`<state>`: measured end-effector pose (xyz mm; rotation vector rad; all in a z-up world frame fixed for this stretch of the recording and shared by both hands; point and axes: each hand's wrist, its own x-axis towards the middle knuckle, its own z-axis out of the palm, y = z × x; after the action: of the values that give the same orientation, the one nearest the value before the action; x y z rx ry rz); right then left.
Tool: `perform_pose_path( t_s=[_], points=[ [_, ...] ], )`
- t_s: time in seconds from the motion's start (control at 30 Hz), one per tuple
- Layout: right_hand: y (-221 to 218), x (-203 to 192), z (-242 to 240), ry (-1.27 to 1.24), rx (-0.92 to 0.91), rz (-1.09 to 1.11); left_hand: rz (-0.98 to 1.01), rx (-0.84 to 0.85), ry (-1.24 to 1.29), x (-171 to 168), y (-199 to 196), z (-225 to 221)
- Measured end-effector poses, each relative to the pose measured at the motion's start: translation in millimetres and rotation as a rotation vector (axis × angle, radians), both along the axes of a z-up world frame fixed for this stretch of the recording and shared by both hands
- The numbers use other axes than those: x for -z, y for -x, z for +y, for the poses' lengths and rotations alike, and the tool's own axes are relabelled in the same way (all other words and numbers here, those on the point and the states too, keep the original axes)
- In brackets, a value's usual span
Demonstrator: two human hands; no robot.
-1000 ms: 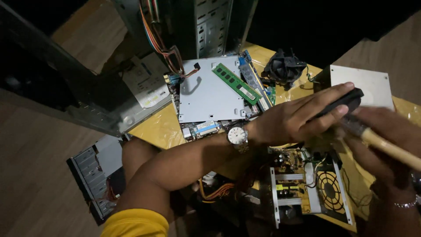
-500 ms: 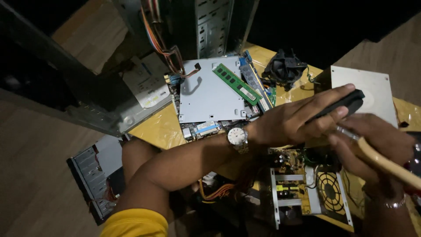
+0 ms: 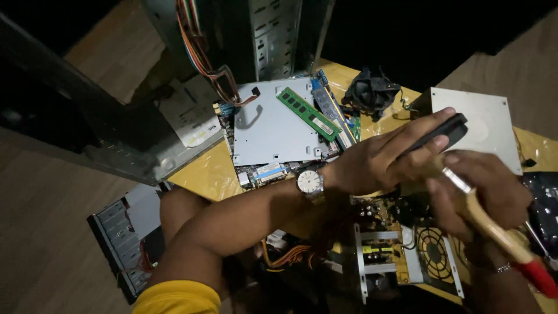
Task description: Disassembling and cleaning a computer power supply unit using a screwdriver and a brush
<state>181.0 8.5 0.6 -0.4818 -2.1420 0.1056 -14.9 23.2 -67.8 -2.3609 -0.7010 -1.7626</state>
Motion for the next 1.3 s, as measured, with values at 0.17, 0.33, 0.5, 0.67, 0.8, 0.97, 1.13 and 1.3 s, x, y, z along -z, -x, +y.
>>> perform_pose_path(
  t_s=[0.17, 0.33, 0.5, 0.67, 0.8, 0.97, 1.13, 1.3],
  points=[
    [6.8, -4.6, -1.1, 0.009, 0.161, 0.019, 0.074, -0.059, 0.035, -4.4, 9.5, -7.4],
    [-6.7, 11.1, 8.7, -0.015, -0.055, -0.004, -0.006, 0.027, 0.006, 4.4, -1.6, 4.7],
    [-0.3, 6.0, -5.3, 0.073, 0.23, 0.027, 0.105, -0.014, 0.078, -6.1, 7.5, -5.1],
    [0.1, 10.1, 6.1, -0.003, 0.165, 0.046, 0.061, 0.023, 0.097, -7.5, 9.7, -9.7],
    [2.1, 0.1, -11.5, 0.114, 0.167, 0.004, 0.042, 0.049, 0.121, 6.1, 1.8, -1.1],
    [-2.4, -3.7, -4.4, 0.028, 0.28, -0.011, 0.086, -0.016, 0.11, -5.2, 8.7, -9.7],
    [1.8, 5.8, 4.7, -0.024, -0.012, 0.042, 0.032, 0.063, 0.119, 5.4, 2.7, -2.0],
    [-0.7, 15.7, 6.5, 0.005, 0.146, 0.119, 0.024, -0.022, 0.176, 0.3, 2.6, -3.9]
  ],
)
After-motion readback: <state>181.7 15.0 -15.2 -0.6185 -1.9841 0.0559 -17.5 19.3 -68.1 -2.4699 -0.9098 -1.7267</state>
